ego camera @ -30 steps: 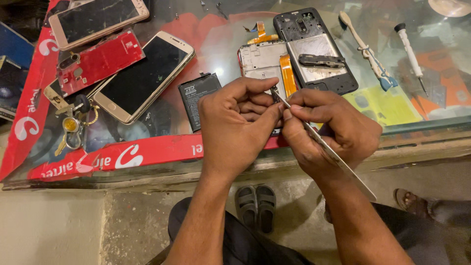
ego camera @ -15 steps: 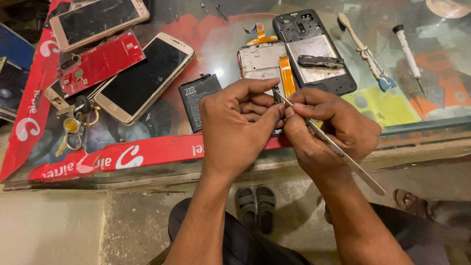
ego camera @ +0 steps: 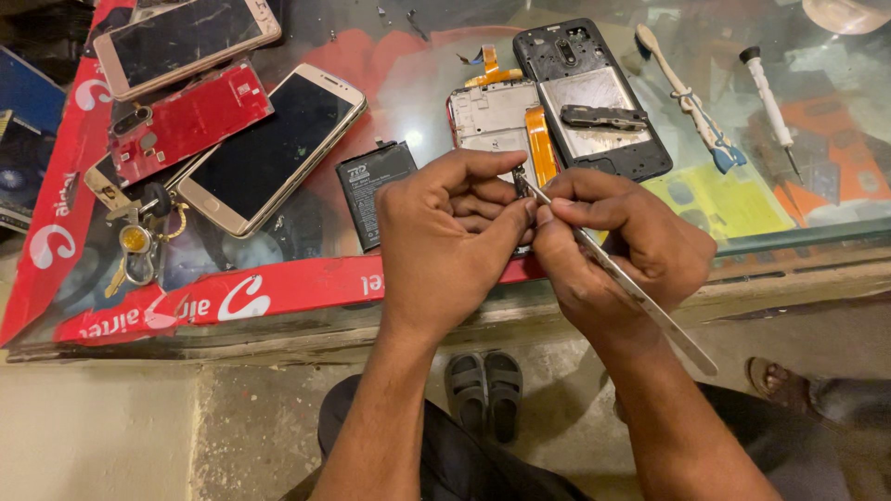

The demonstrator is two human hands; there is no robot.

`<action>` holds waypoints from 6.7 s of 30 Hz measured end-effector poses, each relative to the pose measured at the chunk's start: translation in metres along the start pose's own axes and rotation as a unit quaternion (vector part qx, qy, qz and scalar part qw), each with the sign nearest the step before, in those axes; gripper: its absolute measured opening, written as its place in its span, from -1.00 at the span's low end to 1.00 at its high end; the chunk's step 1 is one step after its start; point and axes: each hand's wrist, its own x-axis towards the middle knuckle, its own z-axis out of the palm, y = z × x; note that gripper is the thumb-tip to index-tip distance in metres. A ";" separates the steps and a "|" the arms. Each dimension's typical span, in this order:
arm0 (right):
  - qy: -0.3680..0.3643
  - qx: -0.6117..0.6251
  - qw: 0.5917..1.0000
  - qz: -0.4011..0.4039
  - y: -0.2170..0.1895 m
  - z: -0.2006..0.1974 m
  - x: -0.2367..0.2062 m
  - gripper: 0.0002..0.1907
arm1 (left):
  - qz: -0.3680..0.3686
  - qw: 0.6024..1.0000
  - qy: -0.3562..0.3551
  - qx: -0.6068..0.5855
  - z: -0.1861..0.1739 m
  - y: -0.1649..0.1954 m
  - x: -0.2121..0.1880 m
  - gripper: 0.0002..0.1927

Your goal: The person works on the disassembled motherboard of a smartphone at a glass counter, holding the small board in one hand and using a metal probe and tweezers with the other hand to pry and manipulate tiny components. Other phone parts, batteries, and screwdrivers lie on the counter around the work area.

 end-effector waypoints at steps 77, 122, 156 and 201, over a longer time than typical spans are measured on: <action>-0.011 0.081 0.996 0.022 0.006 -0.004 -0.005 -0.88 | -0.012 0.999 -0.007 -0.031 0.000 0.001 0.000 -0.70; 0.002 0.083 0.996 0.044 0.001 -0.003 -0.002 -0.88 | 0.029 1.000 0.000 0.008 0.000 -0.001 -0.001 -0.70; -0.039 0.078 0.996 0.012 0.009 -0.007 -0.004 -0.89 | 0.092 0.994 0.000 0.066 -0.004 0.000 -0.001 -0.66; -0.009 0.033 0.999 0.003 0.004 0.000 -0.006 -0.85 | 0.103 0.989 0.045 0.097 0.002 0.000 -0.003 -0.71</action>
